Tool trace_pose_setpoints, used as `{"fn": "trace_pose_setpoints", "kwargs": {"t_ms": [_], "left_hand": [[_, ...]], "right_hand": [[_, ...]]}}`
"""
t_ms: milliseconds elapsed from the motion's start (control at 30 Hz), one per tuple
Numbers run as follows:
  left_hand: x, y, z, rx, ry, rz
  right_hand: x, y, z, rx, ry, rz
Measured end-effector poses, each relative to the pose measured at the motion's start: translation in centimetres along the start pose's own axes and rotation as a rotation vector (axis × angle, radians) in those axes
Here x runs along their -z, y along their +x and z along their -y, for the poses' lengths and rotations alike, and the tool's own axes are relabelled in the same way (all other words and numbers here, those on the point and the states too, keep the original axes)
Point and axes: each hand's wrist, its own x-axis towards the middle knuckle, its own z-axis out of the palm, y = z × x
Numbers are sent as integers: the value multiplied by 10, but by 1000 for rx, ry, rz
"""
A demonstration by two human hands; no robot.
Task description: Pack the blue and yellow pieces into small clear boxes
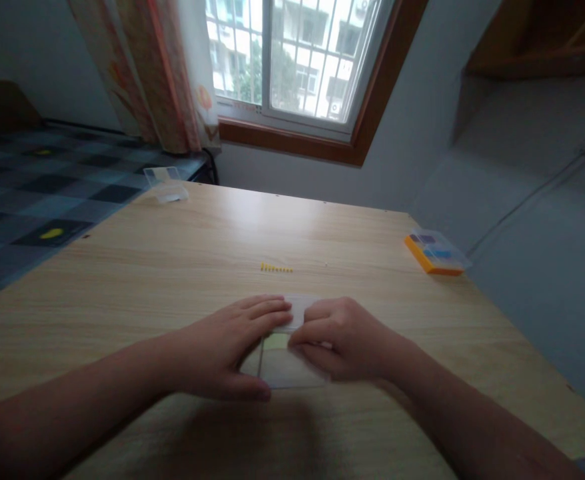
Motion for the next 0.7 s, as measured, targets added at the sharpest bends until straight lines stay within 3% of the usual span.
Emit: {"fn": "trace_pose_setpoints", "kwargs": {"t_ms": [100,233,300,433,700], "left_hand": [[0,0,0,0,-1,-3],[1,-1,1,-1,-8,-8],[1,-1,2,4,-14,-2],[1,-2,1,17,-15,7],[1,-2,1,14,-33,-3]], "right_hand": [[10,-3,-20,-110,-26,-286],[13,-11,-70,-461,-114,-568],[10,-15,-96,-633,-111,-552],[-1,-17,-124,-693,-133,-487],[-7,-6,-117,-666,-227,-397]]}}
